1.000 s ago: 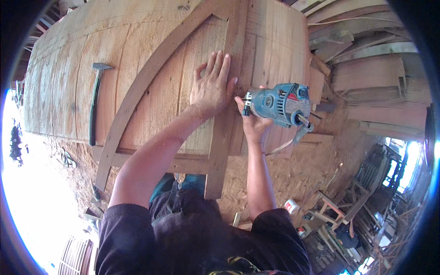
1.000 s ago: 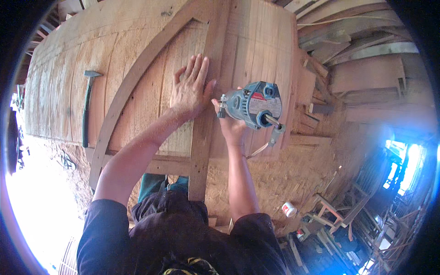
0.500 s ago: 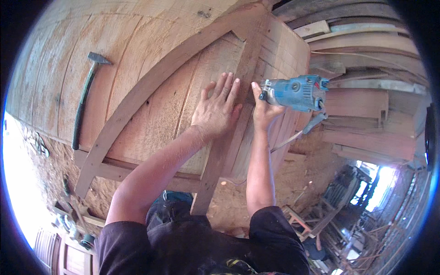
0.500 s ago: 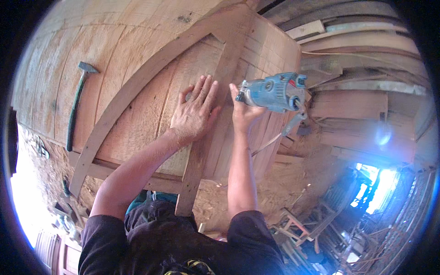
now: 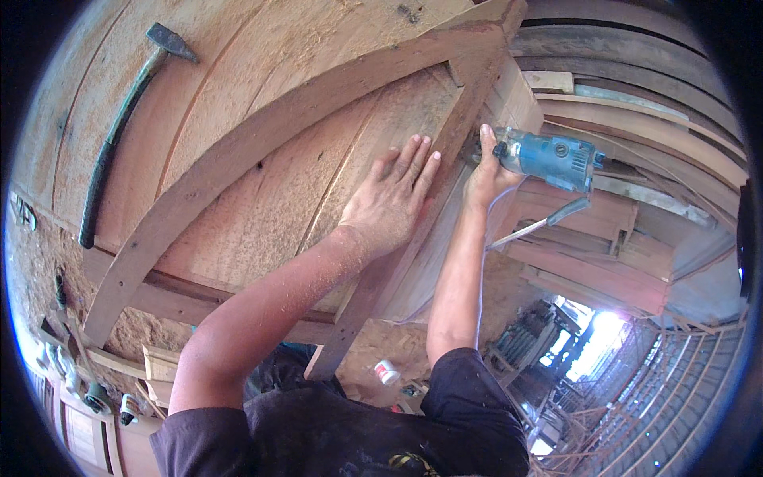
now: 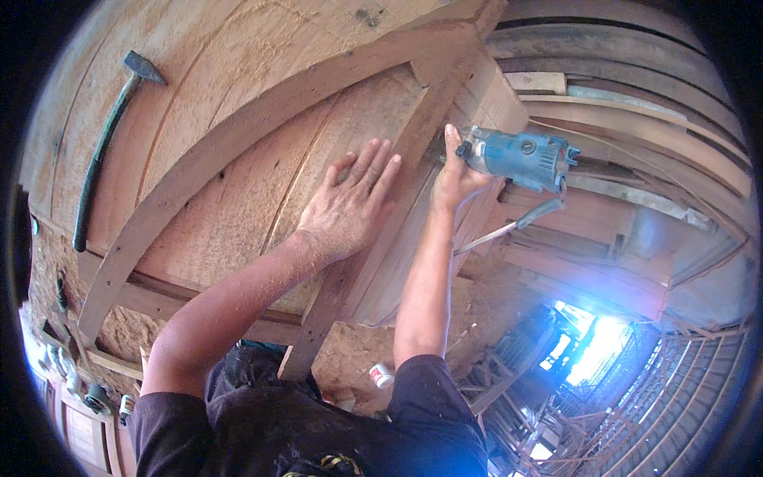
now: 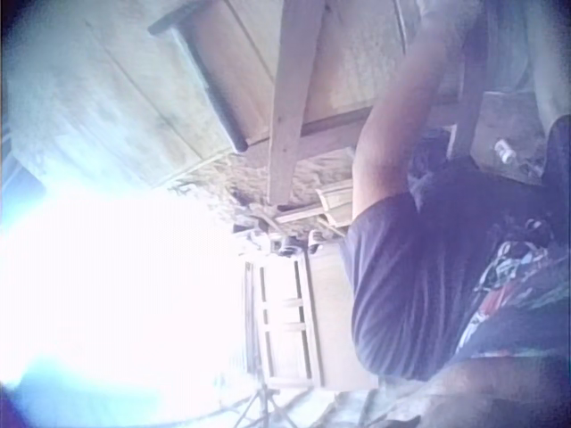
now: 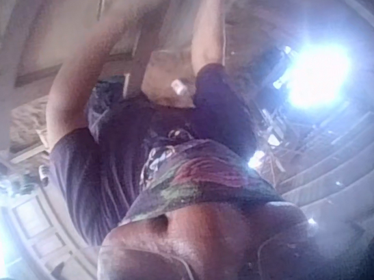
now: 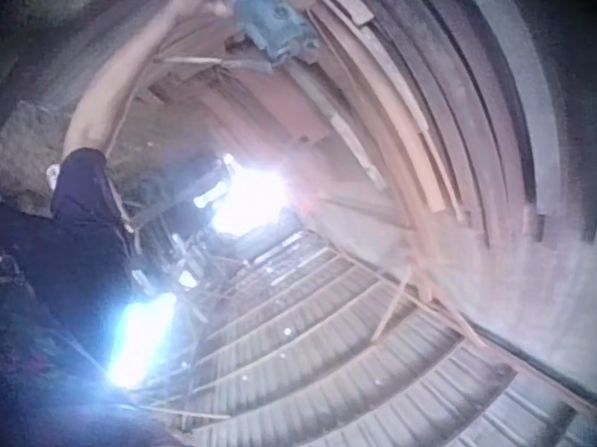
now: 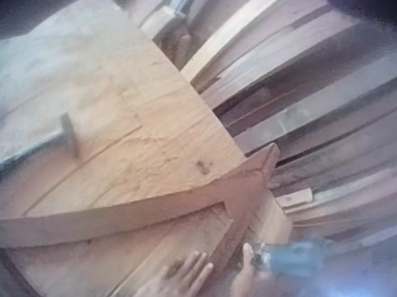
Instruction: The person assembles a wooden frame by hammering nails into a large wooden board and then uses a handheld electric router to smooth the edges of the frame. The person repeatedly hammers and routes the frame, adjusting its position on the workbench.
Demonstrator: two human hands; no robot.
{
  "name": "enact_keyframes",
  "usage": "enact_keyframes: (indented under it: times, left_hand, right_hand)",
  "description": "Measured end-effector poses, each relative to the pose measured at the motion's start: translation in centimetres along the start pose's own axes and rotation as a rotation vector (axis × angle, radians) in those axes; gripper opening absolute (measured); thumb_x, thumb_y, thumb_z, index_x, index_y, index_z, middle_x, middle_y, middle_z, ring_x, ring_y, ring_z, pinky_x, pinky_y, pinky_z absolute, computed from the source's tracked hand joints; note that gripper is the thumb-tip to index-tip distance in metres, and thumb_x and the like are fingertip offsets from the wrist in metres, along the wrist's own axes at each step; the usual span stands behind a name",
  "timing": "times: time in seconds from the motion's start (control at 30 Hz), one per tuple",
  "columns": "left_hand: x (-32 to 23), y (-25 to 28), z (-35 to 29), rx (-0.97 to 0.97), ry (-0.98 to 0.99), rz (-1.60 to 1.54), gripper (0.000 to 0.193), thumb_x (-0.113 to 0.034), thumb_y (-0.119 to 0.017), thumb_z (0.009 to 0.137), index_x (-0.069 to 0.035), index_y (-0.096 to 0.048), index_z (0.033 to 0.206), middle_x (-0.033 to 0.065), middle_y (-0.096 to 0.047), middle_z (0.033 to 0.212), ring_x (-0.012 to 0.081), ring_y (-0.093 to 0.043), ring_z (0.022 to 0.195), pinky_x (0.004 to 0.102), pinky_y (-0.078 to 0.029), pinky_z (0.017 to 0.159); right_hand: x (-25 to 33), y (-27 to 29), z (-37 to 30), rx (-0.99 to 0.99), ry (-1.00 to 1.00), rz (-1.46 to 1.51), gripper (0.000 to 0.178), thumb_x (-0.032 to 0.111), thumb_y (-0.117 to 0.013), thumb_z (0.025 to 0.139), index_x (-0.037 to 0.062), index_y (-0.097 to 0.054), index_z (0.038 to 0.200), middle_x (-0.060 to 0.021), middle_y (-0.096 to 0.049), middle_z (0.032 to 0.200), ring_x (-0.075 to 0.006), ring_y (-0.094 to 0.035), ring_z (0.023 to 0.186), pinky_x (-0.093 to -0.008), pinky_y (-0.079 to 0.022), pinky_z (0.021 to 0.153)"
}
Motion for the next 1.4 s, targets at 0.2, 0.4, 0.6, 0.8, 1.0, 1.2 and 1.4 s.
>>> enact_keyframes:
  times: [0.2,0.4,0.6,0.8,1.0,1.2,1.4]
  left_hand:
    - [0.1,-0.3,0.0,0.026,0.003,-0.041,0.07,-0.032,-0.053,0.11,0.002,-0.031,0.166,0.0228,-0.03,0.175,0.0332,-0.025,0.165,0.0508,-0.024,0.129]
    - [0.0,0.2,0.2,0.102,0.006,0.0,0.07,-0.03,-0.05,0.11,0.001,-0.028,0.168,0.0229,-0.024,0.177,0.0323,-0.022,0.166,0.0513,-0.023,0.131]
    - [0.1,0.0,0.2,0.077,0.002,-0.03,0.07,-0.03,-0.052,0.11,0.002,-0.028,0.168,0.0231,-0.024,0.177,0.0322,-0.022,0.166,0.0517,-0.022,0.131]
    - [0.3,-0.2,-0.1,0.028,0.007,-0.031,0.072,-0.033,-0.056,0.108,0.0,-0.032,0.167,0.0225,-0.027,0.176,0.0326,-0.024,0.165,0.0519,-0.025,0.129]
    - [-0.6,0.0,0.1,0.052,-0.018,0.033,0.075,-0.036,-0.061,0.105,-0.001,-0.034,0.166,0.022,-0.032,0.175,0.0322,-0.028,0.164,0.0531,-0.027,0.127]
    - [-0.2,-0.1,0.3,-0.012,-0.046,0.169,0.072,-0.039,-0.059,0.107,-0.004,-0.038,0.166,0.0222,-0.036,0.173,0.0338,-0.032,0.163,0.0541,-0.026,0.127]
    - [1.0,-1.6,0.8,0.007,-0.095,0.247,0.072,-0.041,-0.061,0.107,-0.006,-0.041,0.165,0.023,-0.038,0.172,0.0348,-0.032,0.163,0.0545,-0.025,0.127]
  right_hand:
    - [-0.1,-0.7,0.9,0.006,-0.005,0.039,0.038,-0.006,-0.089,0.084,0.0025,-0.067,0.115,-0.0054,-0.07,0.111,-0.0156,-0.068,0.097,-0.0323,-0.057,0.09]
    - [-1.4,0.1,1.8,-0.01,0.013,-0.033,0.037,-0.005,-0.09,0.084,0.0026,-0.068,0.112,-0.005,-0.07,0.11,-0.016,-0.069,0.097,-0.0325,-0.058,0.09]
    - [-2.7,0.7,2.5,0.024,0.022,-0.033,0.047,-0.005,-0.091,0.082,-0.001,-0.064,0.119,-0.0093,-0.07,0.112,-0.0175,-0.067,0.097,-0.0344,-0.057,0.091]
    - [-1.9,-0.6,2.1,-0.028,0.059,0.015,0.048,-0.005,-0.092,0.081,-0.0018,-0.065,0.12,-0.0094,-0.07,0.113,-0.0174,-0.066,0.098,-0.0352,-0.057,0.089]
    - [-0.7,1.7,0.7,-0.158,0.102,0.05,0.055,-0.002,-0.097,0.077,-0.0016,-0.065,0.121,-0.0076,-0.071,0.115,-0.0181,-0.066,0.099,-0.036,-0.058,0.089]
    - [5.8,7.3,-6.0,-0.08,-0.141,0.16,0.069,-0.004,-0.098,0.073,0.0018,-0.064,0.133,-0.0062,-0.071,0.119,-0.0173,-0.069,0.104,-0.0363,-0.06,0.093]
    - [8.8,15.7,-18.7,-0.202,-0.876,1.203,0.072,-0.011,-0.086,0.083,0.01,-0.057,0.146,-0.0084,-0.065,0.137,-0.0237,-0.067,0.121,-0.065,-0.059,0.104]
Point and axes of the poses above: each hand's wrist, its own z-axis towards the middle knuckle, its own y-axis out of the back of the hand, x = y × z, the point moved 4 cm from there along z, towards the middle knuckle
